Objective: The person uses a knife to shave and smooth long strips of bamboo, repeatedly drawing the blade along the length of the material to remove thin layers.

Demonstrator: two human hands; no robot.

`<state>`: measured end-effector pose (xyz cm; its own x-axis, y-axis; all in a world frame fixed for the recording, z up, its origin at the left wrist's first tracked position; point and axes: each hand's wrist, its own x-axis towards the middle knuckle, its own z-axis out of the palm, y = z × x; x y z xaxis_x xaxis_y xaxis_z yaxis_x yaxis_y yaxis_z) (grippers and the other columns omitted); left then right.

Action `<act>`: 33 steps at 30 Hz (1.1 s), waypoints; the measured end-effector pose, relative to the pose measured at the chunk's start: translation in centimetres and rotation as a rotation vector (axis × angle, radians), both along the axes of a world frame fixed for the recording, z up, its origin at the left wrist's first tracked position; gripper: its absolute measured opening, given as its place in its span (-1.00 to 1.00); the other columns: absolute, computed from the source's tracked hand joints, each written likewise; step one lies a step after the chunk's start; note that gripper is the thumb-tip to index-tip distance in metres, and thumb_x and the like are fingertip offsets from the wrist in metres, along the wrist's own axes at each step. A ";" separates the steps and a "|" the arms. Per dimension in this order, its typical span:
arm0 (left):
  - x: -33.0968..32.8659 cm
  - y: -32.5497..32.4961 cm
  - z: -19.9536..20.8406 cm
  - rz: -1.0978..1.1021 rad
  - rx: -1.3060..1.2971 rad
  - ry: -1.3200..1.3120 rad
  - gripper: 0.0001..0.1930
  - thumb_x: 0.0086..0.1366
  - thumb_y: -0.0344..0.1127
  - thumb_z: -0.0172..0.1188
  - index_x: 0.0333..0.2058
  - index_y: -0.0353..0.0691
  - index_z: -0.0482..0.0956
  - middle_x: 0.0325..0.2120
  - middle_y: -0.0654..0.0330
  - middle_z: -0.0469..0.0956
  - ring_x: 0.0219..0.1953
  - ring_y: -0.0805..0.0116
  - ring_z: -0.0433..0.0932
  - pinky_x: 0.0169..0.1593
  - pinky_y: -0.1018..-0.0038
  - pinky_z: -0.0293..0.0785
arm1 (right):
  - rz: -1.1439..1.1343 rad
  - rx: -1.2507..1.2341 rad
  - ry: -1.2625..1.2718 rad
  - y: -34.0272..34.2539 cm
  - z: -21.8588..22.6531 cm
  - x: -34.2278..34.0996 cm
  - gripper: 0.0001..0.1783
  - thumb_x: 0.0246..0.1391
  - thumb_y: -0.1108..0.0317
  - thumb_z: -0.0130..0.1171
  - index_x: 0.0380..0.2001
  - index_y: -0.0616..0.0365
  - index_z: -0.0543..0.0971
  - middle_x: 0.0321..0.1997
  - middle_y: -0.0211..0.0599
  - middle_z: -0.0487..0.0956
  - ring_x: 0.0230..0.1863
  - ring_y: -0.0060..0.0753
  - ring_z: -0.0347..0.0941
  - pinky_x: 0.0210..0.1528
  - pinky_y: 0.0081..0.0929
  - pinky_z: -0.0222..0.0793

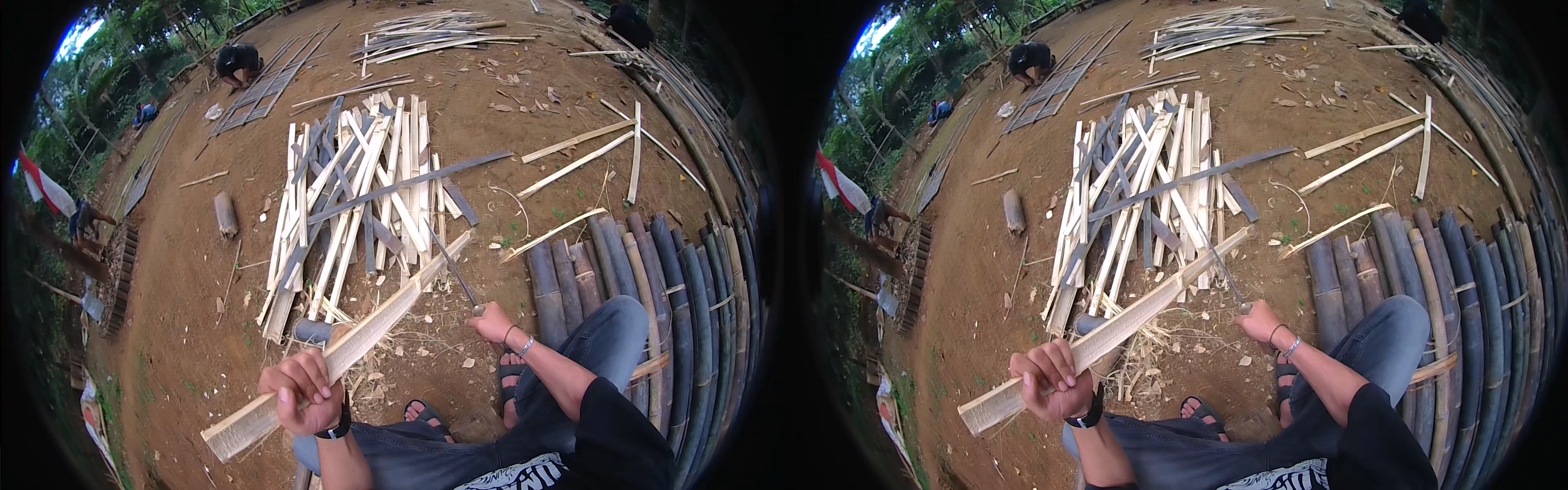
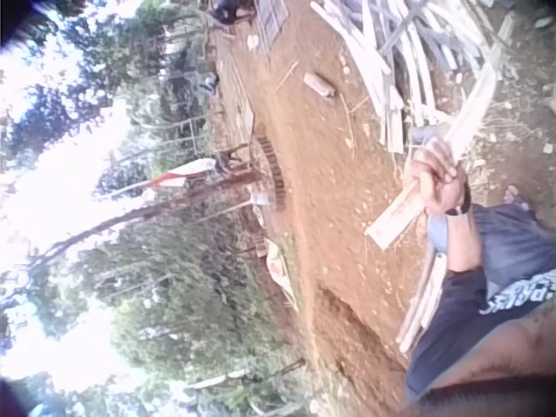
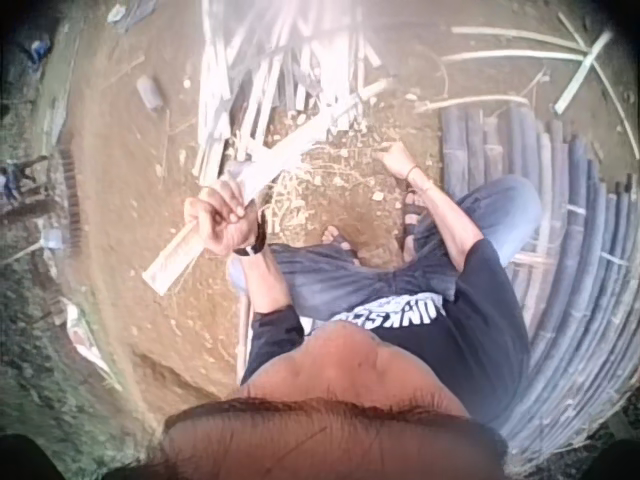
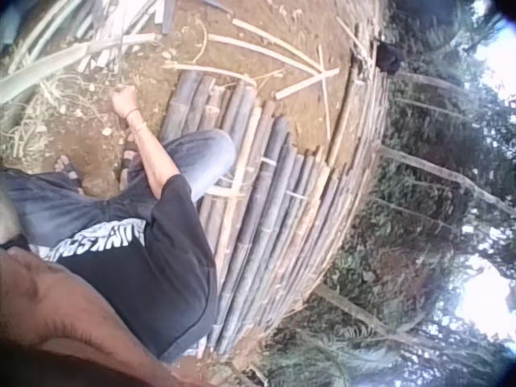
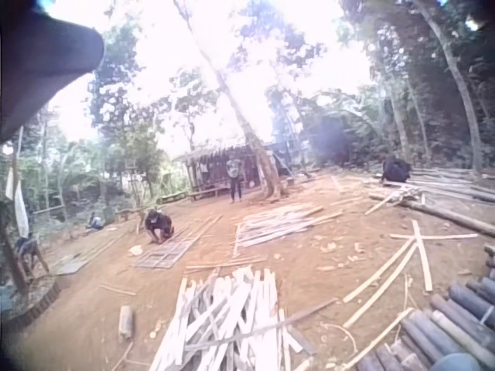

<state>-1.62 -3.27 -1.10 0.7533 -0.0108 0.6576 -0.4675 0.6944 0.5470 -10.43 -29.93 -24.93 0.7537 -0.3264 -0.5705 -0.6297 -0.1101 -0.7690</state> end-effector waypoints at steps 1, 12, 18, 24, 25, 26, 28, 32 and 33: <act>-0.1 0.8 0.0 -0.026 0.048 -0.043 -0.68 0.17 -0.31 0.04 -0.70 -0.09 0.15 -0.90 0.35 0.19 -0.87 0.58 0.17 -0.69 0.65 0.10 | 0.091 -0.071 -0.017 1.3 3.9 -0.1 -0.68 -0.13 0.28 0.18 -0.77 0.27 0.44 -0.82 -0.20 0.39 -0.75 -0.38 0.31 -0.57 -0.31 0.27; 1.3 0.2 0.4 -0.139 0.105 -0.150 -0.67 0.18 -0.25 0.04 -0.69 -0.07 0.15 -0.89 0.39 0.20 -0.86 0.62 0.20 -0.69 0.70 0.13 | 0.315 -0.168 -0.337 1.4 8.7 -0.3 -0.66 -0.13 0.23 0.21 -0.67 0.34 0.50 -0.79 -0.06 0.41 -0.73 -0.23 0.37 -0.56 -0.27 0.27; 0.2 -2.8 1.6 0.037 0.099 0.015 -0.68 0.25 -0.11 0.00 -0.56 -0.10 0.14 -0.79 0.35 0.16 -0.76 0.55 0.16 -0.59 0.61 0.16 | 0.178 -0.157 -0.339 0.6 6.9 -0.2 -0.65 -0.15 0.20 0.23 -0.61 0.35 0.49 -0.72 0.03 0.46 -0.64 -0.10 0.44 -0.47 -0.22 0.33; 0.4 -4.1 2.1 0.118 -0.004 0.078 -0.63 0.21 -0.02 0.05 -0.51 -0.13 0.13 -0.74 0.30 0.16 -0.71 0.54 0.14 -0.59 0.58 0.11 | 0.088 -0.231 -0.325 1.3 6.2 0.4 -0.63 -0.18 0.20 0.21 -0.51 0.37 0.48 -0.65 0.11 0.48 -0.55 0.02 0.49 -0.39 -0.19 0.38; 0.6 -4.5 2.2 0.101 -0.027 0.005 -0.63 0.21 -0.01 0.04 -0.48 -0.15 0.17 -0.68 0.28 0.21 -0.71 0.54 0.17 -0.59 0.61 0.14 | 0.080 -0.235 -0.335 1.6 6.8 0.3 -0.63 -0.19 0.20 0.20 -0.49 0.37 0.48 -0.65 0.11 0.48 -0.54 0.03 0.49 -0.39 -0.19 0.38; 0.6 -4.9 2.6 0.169 -0.043 0.002 -0.63 0.21 0.00 0.05 -0.45 -0.17 0.19 -0.65 0.27 0.22 -0.70 0.53 0.19 -0.58 0.61 0.16 | 0.106 -0.246 -0.360 1.8 7.5 0.0 -0.64 -0.19 0.21 0.20 -0.48 0.37 0.48 -0.65 0.11 0.48 -0.54 0.03 0.50 -0.38 -0.19 0.38; 0.2 -5.4 3.9 0.303 -0.081 -0.008 -0.61 0.20 0.03 0.06 -0.41 -0.20 0.23 -0.61 0.25 0.24 -0.68 0.51 0.23 -0.56 0.62 0.20 | 0.157 -0.275 -0.414 2.1 8.7 -0.6 -0.64 -0.20 0.22 0.19 -0.45 0.37 0.49 -0.65 0.10 0.49 -0.53 0.02 0.51 -0.38 -0.18 0.38; -2.0 -2.2 8.5 0.593 -0.188 0.275 -0.72 0.30 -0.07 -0.01 -0.36 -0.17 0.32 -0.54 0.25 0.28 -0.58 0.51 0.29 -0.51 0.65 0.24 | 0.149 -0.242 -0.242 2.4 8.9 -1.1 -0.59 -0.24 0.15 0.22 -0.51 0.37 0.50 -0.63 0.09 0.51 -0.49 0.04 0.53 -0.34 -0.20 0.41; -2.2 -1.8 9.3 0.618 -0.220 0.381 -0.76 0.35 -0.18 -0.07 -0.51 -0.10 0.29 -0.65 0.31 0.23 -0.67 0.58 0.21 -0.59 0.66 0.17 | 0.100 -0.246 -0.222 2.6 8.1 -1.2 -0.58 -0.25 0.14 0.22 -0.52 0.37 0.50 -0.61 0.10 0.52 -0.47 0.04 0.54 -0.33 -0.21 0.42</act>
